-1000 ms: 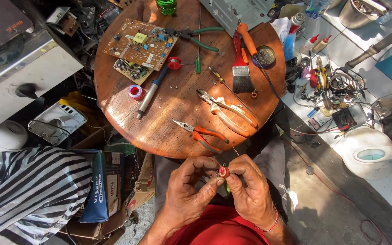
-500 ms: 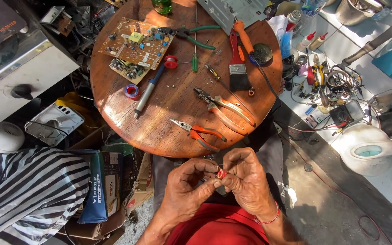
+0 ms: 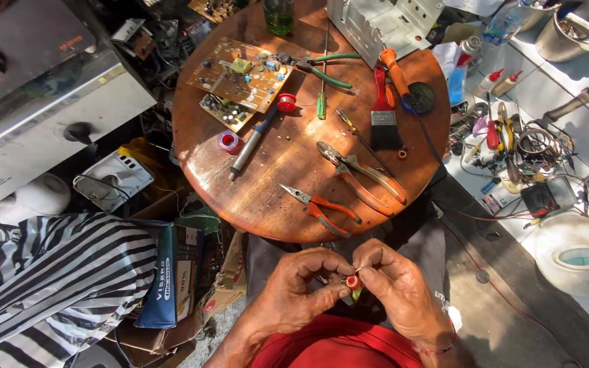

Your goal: Repairing an electronic device by connecting wires to a small component and using pliers to secure the connection.

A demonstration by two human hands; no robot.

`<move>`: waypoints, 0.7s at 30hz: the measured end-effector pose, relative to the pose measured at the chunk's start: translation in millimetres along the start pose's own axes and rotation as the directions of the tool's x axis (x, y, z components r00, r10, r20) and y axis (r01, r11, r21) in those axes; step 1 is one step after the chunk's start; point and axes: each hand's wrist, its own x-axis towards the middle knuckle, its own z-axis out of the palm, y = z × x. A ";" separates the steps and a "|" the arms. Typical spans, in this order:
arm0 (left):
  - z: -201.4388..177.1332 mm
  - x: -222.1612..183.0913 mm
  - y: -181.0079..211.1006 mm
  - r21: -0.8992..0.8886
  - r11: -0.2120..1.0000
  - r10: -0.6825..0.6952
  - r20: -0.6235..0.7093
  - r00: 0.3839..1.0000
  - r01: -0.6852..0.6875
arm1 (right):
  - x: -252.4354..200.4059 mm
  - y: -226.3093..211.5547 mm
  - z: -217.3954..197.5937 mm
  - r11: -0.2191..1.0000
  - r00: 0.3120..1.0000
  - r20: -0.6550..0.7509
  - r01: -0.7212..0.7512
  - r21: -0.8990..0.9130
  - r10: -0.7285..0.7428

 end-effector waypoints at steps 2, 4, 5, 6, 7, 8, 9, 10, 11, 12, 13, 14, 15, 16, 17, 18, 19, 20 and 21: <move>-1.2 -1.7 0.2 -0.045 0.999 0.018 0.008 1.000 -0.017 | -2.9 1.7 4.4 0.968 0.999 0.010 -0.042 0.249 0.040; -3.4 -4.4 1.9 -0.091 0.995 0.032 0.013 0.999 -0.031 | -5.6 -0.4 6.1 0.872 0.996 0.031 -0.087 0.482 0.082; -5.0 -5.1 3.5 -0.108 0.992 0.068 0.060 0.996 -0.061 | -7.1 -3.5 5.4 0.805 0.990 0.102 -0.138 0.577 0.096; -6.6 -5.9 5.3 -0.127 0.988 0.104 0.105 0.989 -0.090 | -8.6 -6.5 4.6 0.727 0.980 0.173 -0.192 0.660 0.101; -7.1 -5.2 6.9 -0.126 0.988 0.106 0.103 0.989 -0.093 | -10.6 -5.8 2.6 0.727 0.979 0.176 -0.193 0.659 0.100; -7.8 -4.7 8.6 -0.124 0.985 0.131 0.125 0.983 -0.116 | -12.4 -5.1 1.0 0.679 0.980 0.143 -0.197 0.707 0.135; -9.1 -4.2 10.5 -0.122 0.983 0.156 0.146 0.977 -0.139 | -13.5 -4.2 -0.4 0.627 0.978 0.115 -0.199 0.753 0.172; -17.9 -6.8 11.1 -0.119 0.983 0.158 0.142 0.977 -0.142 | -10.8 -12.9 -9.3 0.628 0.978 0.120 -0.202 0.752 0.170; -25.7 -10.0 11.4 -0.071 0.991 0.125 0.143 0.982 -0.115 | -9.9 -21.4 -18.1 0.591 0.992 0.052 -0.111 0.799 0.117; -33.3 -12.8 11.5 -0.023 0.996 0.091 0.143 0.986 -0.088 | -9.0 -29.7 -27.4 0.547 0.998 -0.020 -0.020 0.837 0.067; -41.6 -15.8 8.2 -0.024 0.996 0.089 0.147 0.985 -0.086 | -9.3 -31.3 -38.2 0.547 0.997 -0.025 -0.016 0.837 0.067; -50.0 -18.9 4.8 0.023 0.997 0.072 0.096 0.993 -0.075 | -9.6 -32.7 -48.8 0.573 0.998 -0.048 0.024 0.819 0.027; -58.2 -23.5 1.8 0.071 0.996 0.057 0.038 0.998 -0.060 | -9.3 -34.1 -59.1 0.597 0.998 -0.063 0.058 0.800 -0.012; -61.8 -23.0 2.2 0.071 0.996 0.055 0.036 0.998 -0.057 | -10.8 -33.1 -65.7 0.596 0.998 -0.062 0.056 0.801 -0.010; -65.1 -23.6 2.4 0.013 0.997 0.078 -0.020 0.997 -0.078 | -11.8 -32.0 -72.4 0.600 0.992 -0.128 0.102 0.794 0.002; -68.7 -24.4 2.6 -0.044 0.994 0.098 -0.078 0.992 -0.102 | -12.6 -30.8 -78.8 0.604 0.981 -0.194 0.147 0.783 0.012; -66.9 -25.7 -8.1 -0.044 0.994 0.096 -0.084 0.992 -0.100 | -15.6 -23.5 -82.7 0.604 0.982 -0.189 0.141 0.785 0.016; -64.9 -26.9 -18.5 -0.179 0.978 0.068 -0.195 0.978 -0.104 | -18.6 -16.6 -86.7 0.705 0.973 -0.229 0.162 0.690 0.000; -63.9 -25.6 -28.3 -0.308 0.943 0.032 -0.296 0.955 -0.127 | -20.0 -10.6 -91.4 0.794 0.963 -0.268 0.185 0.579 -0.028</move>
